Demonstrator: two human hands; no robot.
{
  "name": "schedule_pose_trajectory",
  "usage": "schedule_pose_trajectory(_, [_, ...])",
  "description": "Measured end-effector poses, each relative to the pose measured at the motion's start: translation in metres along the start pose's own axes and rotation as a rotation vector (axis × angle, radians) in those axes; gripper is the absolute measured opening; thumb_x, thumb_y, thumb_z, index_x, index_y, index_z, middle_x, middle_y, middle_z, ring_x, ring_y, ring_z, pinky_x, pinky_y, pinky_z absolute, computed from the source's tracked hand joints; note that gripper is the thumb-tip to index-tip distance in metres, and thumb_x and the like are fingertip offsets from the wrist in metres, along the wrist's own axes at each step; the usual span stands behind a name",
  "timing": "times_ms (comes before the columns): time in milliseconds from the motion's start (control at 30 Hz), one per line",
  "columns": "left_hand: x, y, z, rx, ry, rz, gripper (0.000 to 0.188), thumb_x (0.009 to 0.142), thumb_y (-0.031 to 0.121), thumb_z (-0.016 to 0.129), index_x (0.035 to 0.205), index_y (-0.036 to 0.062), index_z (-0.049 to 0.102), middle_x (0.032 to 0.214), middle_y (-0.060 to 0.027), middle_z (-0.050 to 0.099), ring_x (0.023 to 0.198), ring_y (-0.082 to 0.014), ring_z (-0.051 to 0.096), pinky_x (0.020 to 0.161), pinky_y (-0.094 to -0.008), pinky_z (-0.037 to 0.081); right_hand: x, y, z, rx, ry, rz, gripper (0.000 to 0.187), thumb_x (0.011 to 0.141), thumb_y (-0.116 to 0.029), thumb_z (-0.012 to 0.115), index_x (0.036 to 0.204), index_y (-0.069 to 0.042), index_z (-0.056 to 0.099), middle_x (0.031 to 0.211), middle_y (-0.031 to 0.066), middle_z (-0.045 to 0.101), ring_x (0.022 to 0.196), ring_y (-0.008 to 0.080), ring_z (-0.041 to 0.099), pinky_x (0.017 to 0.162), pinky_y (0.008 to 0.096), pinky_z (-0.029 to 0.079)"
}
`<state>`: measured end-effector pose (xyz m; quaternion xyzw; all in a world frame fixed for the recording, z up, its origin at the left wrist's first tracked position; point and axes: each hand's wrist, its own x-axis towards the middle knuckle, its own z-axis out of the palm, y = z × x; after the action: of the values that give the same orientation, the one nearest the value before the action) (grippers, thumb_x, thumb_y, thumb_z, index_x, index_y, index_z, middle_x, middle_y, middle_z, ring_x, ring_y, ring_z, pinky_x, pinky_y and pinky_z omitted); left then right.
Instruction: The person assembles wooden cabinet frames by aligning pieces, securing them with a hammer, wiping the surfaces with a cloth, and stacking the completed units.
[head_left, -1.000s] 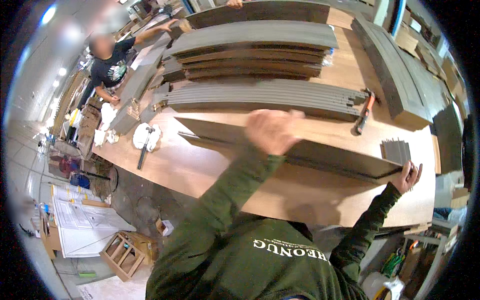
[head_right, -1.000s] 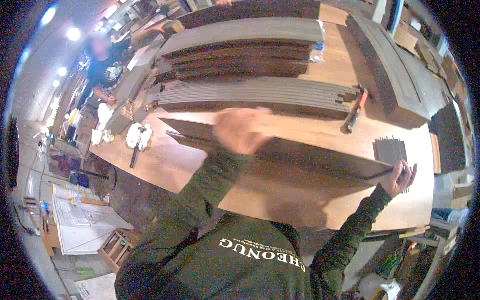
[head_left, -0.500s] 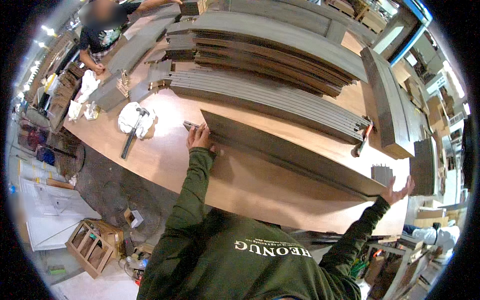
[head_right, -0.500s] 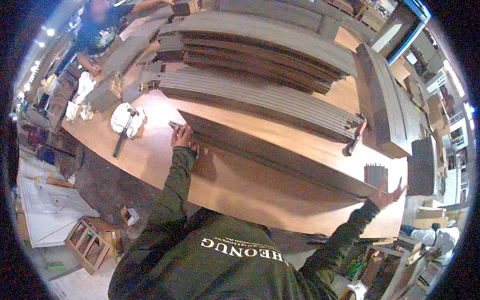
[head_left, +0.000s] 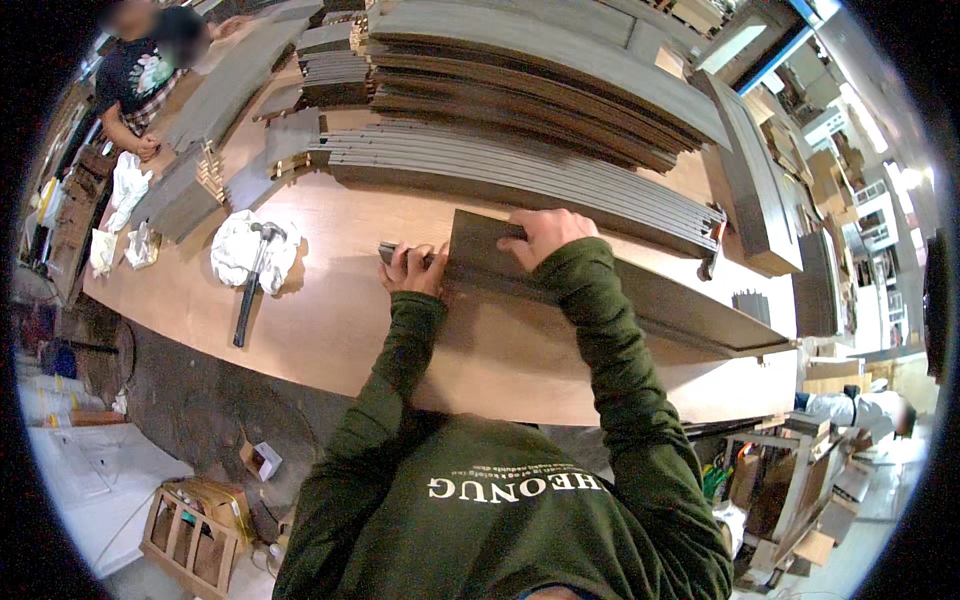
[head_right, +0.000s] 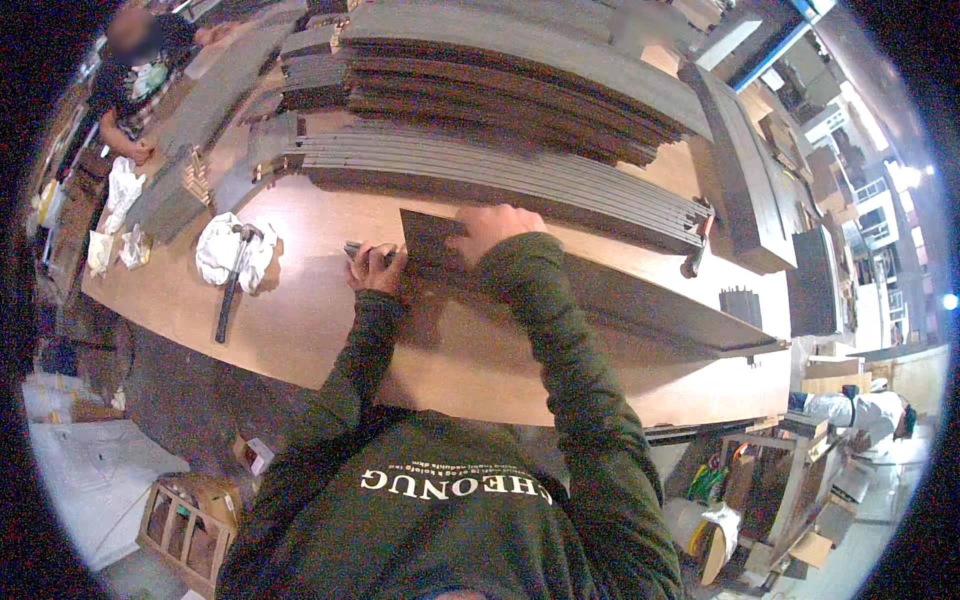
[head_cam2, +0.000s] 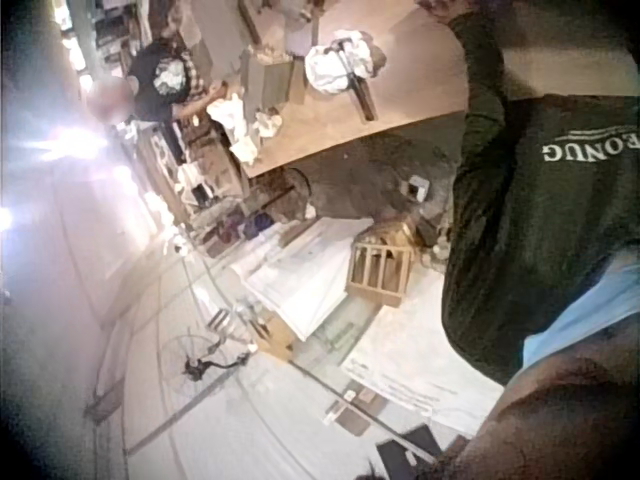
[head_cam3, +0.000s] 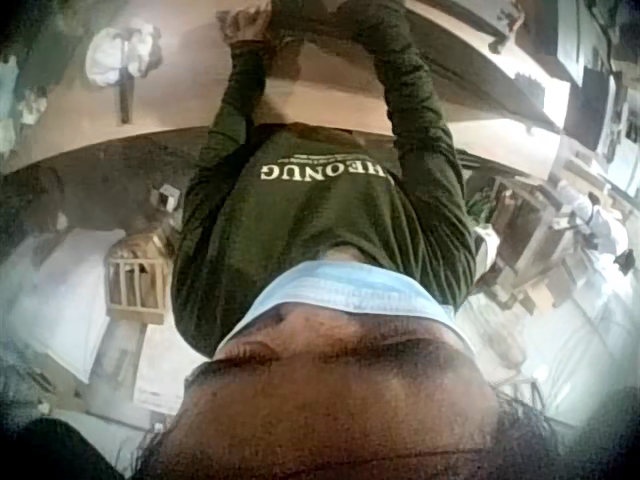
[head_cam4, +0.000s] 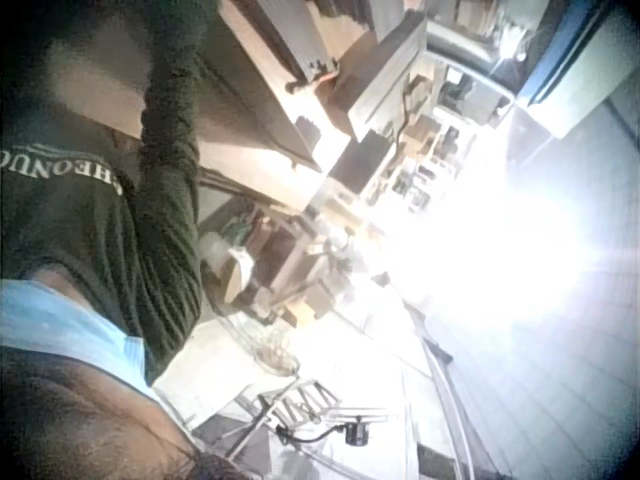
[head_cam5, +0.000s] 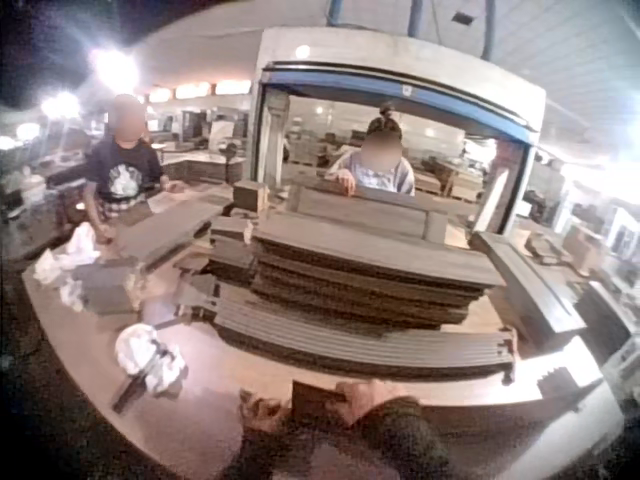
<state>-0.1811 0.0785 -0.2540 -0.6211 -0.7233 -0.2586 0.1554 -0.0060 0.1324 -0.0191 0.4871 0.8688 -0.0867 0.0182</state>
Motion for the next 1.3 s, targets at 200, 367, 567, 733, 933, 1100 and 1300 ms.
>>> schedule_pose_trajectory(200, [0.003,-0.016,0.006,-0.291,-0.017,0.217,0.025,0.069,0.022,0.062,0.092,0.0288,0.056,0.091,0.0016,0.05,0.099,-0.0228,0.048,0.092,-0.061,0.02,-0.001,0.02,0.011,-0.022,0.08,-0.023,0.037,0.075,-0.048,0.058,0.09,-0.015,0.063,0.063,0.0116,0.061,0.059,0.0294,0.06,0.056,0.0381,0.049])
schedule_pose_trajectory(367, [0.015,0.014,0.001,-0.215,-0.368,0.17,0.033,0.073,0.043,0.058,0.102,0.027,0.058,0.101,-0.0022,0.058,0.107,-0.0248,0.046,0.099,-0.0569,0.015,-0.016,0.048,0.016,0.005,0.242,-0.084,0.034,0.072,-0.043,0.064,0.077,-0.01,0.063,0.053,0.0106,0.057,0.05,0.0265,0.058,0.049,0.0356,0.046])
schedule_pose_trajectory(567, [0.085,-0.189,0.111,-1.081,0.241,-0.278,0.021,0.081,0.019,0.053,0.097,0.0069,0.056,0.086,-0.0081,0.056,0.077,-0.0207,0.054,0.068,-0.0325,0.045,-0.012,0.019,0.01,0.037,0.294,-0.091,0.026,0.064,-0.036,0.071,0.071,-0.011,0.066,0.048,0.009,0.054,0.047,0.0242,0.056,0.047,0.0352,0.045])
schedule_pose_trajectory(733, [0.194,-0.268,0.02,-0.35,0.176,-0.753,0.058,0.069,0.035,0.066,0.113,0.0017,0.049,0.114,-0.0214,0.049,0.108,-0.0339,0.044,0.09,-0.0445,0.037,-0.019,0.016,0.018,0.038,0.479,-0.108,0.018,0.061,-0.028,0.072,0.062,-0.011,0.064,0.052,0.0071,0.057,0.049,0.0252,0.057,0.051,0.035,0.046])
schedule_pose_trajectory(933, [0.226,-0.283,0.022,-0.132,-0.224,-1.141,0.077,0.063,0.045,0.07,0.124,0.0099,0.04,0.124,-0.0193,0.039,0.116,-0.0345,0.036,0.095,-0.0459,0.033,-0.018,0.005,0.008,0.045,0.438,-0.055,0.013,0.057,-0.022,0.071,0.059,-0.011,0.064,0.051,0.0075,0.057,0.048,0.0245,0.056,0.051,0.0349,0.045])
schedule_pose_trajectory(1100, [0.215,-0.313,0.041,-0.373,-0.163,-1.16,0.074,0.061,0.047,0.07,0.122,0.013,0.045,0.119,-0.0192,0.042,0.114,-0.0326,0.038,0.094,-0.0423,0.035,-0.017,0.007,0.012,0.071,0.419,-0.05,0.012,0.054,-0.018,0.069,0.062,-0.012,0.063,0.054,0.0064,0.058,0.052,0.0247,0.057,0.057,0.0346,0.046])
schedule_pose_trajectory(1300, [0.198,-0.352,0.066,-0.374,-0.086,-1.068,0.074,0.059,0.049,0.071,0.116,0.0088,0.05,0.112,-0.0206,0.045,0.109,-0.0355,0.042,0.093,-0.0421,0.035,-0.017,-0.003,0.005,0.082,0.411,-0.017,0.011,0.05,-0.013,0.067,0.06,-0.013,0.063,0.056,0.0045,0.058,0.057,0.0234,0.059,0.061,0.0344,0.046])
